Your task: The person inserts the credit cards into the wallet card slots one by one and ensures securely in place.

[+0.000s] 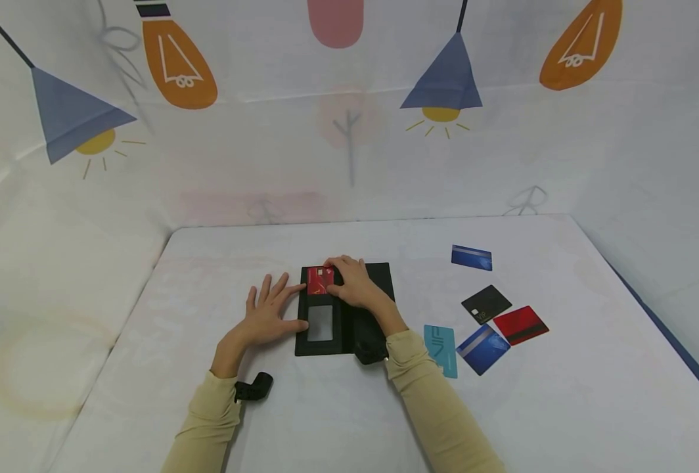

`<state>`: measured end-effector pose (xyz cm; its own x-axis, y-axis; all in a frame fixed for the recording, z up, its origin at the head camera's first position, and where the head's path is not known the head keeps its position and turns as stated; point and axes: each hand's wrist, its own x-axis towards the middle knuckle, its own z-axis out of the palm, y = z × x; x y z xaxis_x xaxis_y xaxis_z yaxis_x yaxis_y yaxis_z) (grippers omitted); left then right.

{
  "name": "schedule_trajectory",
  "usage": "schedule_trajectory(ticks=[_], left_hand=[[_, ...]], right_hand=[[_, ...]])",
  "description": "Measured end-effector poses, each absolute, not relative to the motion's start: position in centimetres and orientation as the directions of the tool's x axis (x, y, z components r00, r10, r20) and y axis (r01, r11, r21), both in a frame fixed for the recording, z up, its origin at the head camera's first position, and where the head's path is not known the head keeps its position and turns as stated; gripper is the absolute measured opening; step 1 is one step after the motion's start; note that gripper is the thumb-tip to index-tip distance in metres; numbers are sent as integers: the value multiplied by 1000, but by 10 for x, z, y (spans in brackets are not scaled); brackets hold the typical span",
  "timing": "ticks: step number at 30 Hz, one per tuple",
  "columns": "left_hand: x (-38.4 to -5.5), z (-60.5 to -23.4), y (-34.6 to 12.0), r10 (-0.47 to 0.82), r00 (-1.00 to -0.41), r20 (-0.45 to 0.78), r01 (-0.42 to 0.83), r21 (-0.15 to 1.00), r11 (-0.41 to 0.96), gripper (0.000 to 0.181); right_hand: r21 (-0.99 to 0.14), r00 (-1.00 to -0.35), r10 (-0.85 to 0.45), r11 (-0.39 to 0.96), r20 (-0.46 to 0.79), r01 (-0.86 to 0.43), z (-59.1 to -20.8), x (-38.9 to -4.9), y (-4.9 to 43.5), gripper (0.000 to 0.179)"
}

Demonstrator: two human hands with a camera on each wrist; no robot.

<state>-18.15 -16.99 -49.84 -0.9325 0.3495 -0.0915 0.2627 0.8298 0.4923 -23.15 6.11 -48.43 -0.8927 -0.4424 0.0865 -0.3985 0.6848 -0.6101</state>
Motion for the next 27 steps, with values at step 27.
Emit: schedule_trajectory(ticks=[27], left_hand=[[-181, -494, -170, 349, -931, -107, 256, 492, 832, 80]], right_hand=[[-549, -834, -546, 675, 78, -493, -482, -221, 66, 62]])
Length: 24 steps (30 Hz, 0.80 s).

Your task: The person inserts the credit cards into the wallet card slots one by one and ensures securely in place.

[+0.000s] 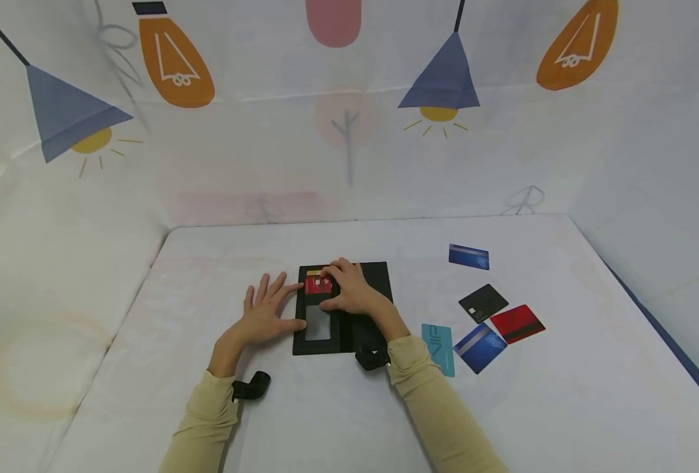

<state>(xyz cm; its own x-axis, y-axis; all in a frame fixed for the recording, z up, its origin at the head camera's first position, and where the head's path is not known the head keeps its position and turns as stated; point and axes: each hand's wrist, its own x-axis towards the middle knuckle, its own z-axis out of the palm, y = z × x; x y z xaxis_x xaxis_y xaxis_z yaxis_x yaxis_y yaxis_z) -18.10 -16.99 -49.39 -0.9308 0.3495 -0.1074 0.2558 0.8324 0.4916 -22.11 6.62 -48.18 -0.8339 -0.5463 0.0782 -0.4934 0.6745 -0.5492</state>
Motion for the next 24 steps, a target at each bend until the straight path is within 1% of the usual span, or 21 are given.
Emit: schedule_trajectory(ticks=[6, 17, 24], left_hand=[[-180, -492, -170, 348, -930, -113, 251, 497, 831, 80], [-181, -491, -170, 347, -930, -119, 245, 502, 829, 80], [-182, -492, -170, 352, -929, -119, 248, 508, 825, 80]], right_hand=[[-558, -840, -536, 674, 81, -484, -482, -217, 65, 54], [-531, -841, -530, 685, 106, -498, -484, -213, 64, 49], [-519, -843, -531, 699, 84, -492, -485, -211, 64, 47]])
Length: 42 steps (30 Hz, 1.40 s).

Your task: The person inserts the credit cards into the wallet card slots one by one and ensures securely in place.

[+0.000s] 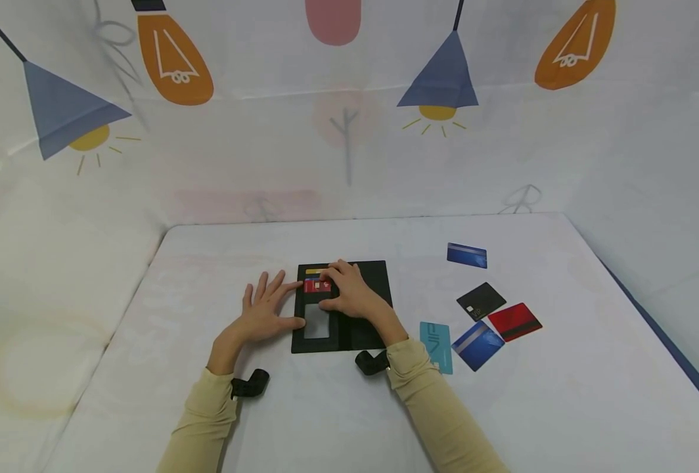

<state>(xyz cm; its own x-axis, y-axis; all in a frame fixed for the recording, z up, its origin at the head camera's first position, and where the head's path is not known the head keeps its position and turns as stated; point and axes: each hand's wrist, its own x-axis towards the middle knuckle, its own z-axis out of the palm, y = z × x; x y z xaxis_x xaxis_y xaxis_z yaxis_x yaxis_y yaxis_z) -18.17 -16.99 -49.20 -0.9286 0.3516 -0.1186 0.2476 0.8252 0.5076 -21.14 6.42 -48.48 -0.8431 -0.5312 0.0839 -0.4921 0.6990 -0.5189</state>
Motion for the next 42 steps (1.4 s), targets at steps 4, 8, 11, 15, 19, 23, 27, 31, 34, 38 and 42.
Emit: schedule_trajectory(ticks=[4, 8, 11, 15, 19, 23, 27, 31, 34, 38, 42], left_hand=[[-182, -492, -170, 352, -928, -119, 249, 505, 827, 80], [-181, -492, -170, 355, -928, -113, 254, 503, 826, 80], [-181, -492, -170, 359, -927, -107, 259, 510, 820, 80], [-181, -493, -171, 362, -926, -103, 264, 509, 819, 80], [-182, -494, -171, 365, -926, -100, 267, 509, 818, 81], [-182, -495, -171, 369, -925, -95, 274, 508, 817, 80], [-182, -495, -171, 369, -925, -93, 273, 512, 814, 80], [-180, -493, -171, 366, -926, -96, 268, 517, 813, 80], [-180, -491, -171, 366, -925, -97, 267, 518, 812, 80], [-180, -490, -171, 370, -924, -97, 268, 524, 808, 80], [-180, -492, -172, 375, -922, -93, 274, 526, 805, 80]], right_hand=[[-531, -842, -532, 690, 89, -492, -486, -211, 65, 45], [-540, -837, -538, 677, 100, -499, -488, -210, 65, 43], [-539, -838, -536, 678, 103, -499, -488, -210, 65, 42], [-535, -838, -536, 681, 102, -500, -488, -209, 65, 41], [-534, -839, -535, 684, 97, -497, -487, -209, 65, 41], [-539, -841, -535, 686, 82, -489, -486, -208, 66, 40], [-542, -842, -535, 688, 70, -482, -486, -207, 66, 40], [-544, -843, -533, 687, 72, -481, -486, -207, 65, 39], [-540, -843, -533, 690, 72, -482, -486, -208, 64, 39], [-535, -841, -534, 688, 86, -491, -488, -208, 63, 40], [-528, -838, -535, 684, 104, -502, -491, -206, 64, 41]])
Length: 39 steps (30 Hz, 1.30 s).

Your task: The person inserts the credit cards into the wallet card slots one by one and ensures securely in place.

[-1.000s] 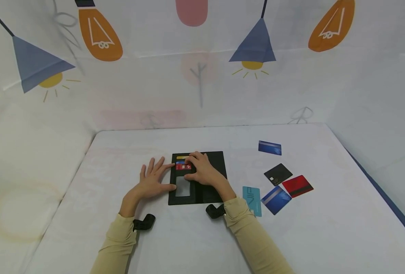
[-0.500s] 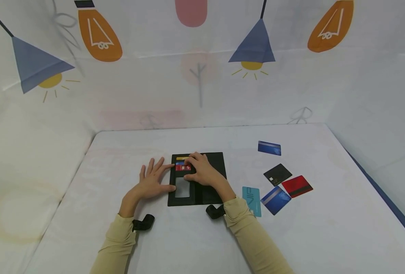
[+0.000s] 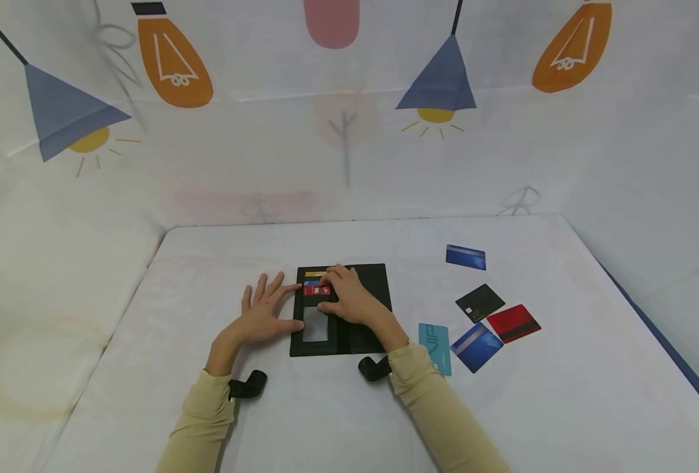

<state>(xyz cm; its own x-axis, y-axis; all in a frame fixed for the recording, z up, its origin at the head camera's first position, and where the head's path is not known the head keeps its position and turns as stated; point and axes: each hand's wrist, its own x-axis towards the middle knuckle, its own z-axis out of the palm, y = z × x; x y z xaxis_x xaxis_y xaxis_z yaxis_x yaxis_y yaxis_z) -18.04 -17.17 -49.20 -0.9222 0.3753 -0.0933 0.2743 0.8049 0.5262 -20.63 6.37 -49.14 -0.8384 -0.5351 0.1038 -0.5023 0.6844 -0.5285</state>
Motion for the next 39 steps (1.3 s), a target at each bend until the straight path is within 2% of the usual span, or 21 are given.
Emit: schedule_trajectory(ticks=[9, 17, 26, 39], left_hand=[[-181, -496, -175, 369, -924, -98, 270, 514, 814, 81], [-182, -492, -177, 375, -923, -87, 278, 523, 806, 80], [-181, -494, -178, 373, -923, -90, 275, 525, 806, 79], [-181, -497, -176, 391, -917, -83, 295, 522, 801, 80]], right_hand=[[-545, -824, -551, 653, 133, -526, -492, -206, 63, 39], [-540, -801, -569, 622, 186, -567, -492, -207, 61, 29], [-525, -819, -556, 659, 143, -539, -494, -206, 60, 31], [-573, -844, -525, 662, 105, -483, -478, -204, 74, 37]])
